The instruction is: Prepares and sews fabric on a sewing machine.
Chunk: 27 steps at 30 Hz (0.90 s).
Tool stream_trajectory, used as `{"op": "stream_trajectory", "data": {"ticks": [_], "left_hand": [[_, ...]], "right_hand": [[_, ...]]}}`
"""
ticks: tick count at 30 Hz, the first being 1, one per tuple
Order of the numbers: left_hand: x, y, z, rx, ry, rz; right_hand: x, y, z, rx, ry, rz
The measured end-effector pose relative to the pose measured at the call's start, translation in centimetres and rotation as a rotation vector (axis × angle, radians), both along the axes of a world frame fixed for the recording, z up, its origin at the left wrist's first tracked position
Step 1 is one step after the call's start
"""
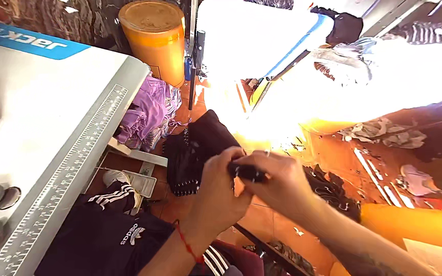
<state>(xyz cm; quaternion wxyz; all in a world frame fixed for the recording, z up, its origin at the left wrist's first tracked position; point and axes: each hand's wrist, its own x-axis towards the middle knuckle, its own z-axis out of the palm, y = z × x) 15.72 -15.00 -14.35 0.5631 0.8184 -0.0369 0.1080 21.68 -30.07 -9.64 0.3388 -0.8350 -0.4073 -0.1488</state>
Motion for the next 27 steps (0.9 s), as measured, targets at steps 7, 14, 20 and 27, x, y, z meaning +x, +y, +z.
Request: {"op": "stream_trajectory", "data": {"ticks": [7,14,20,27], "left_hand": [[-4.1,5.6,-6.6,0.234,0.151,0.036],[0.0,12.3,-6.6,0.54,0.763,0.069],[7.2,12.5,-2.7,0.443,0.187,0.331],[2.0,10.0,-5.8,0.453,0.145,0.191]], "right_hand": [[-1.5,-1.7,1.0,0.21,0.38,0.245],[6.3,-3.4,-1.5,0.269,0.752,-0.385],[9.5,-7.6,-3.8,0.419,0.46,-0.411],[3.6,-12.6,-8.8,0.227,0.618,-0.5]]}}
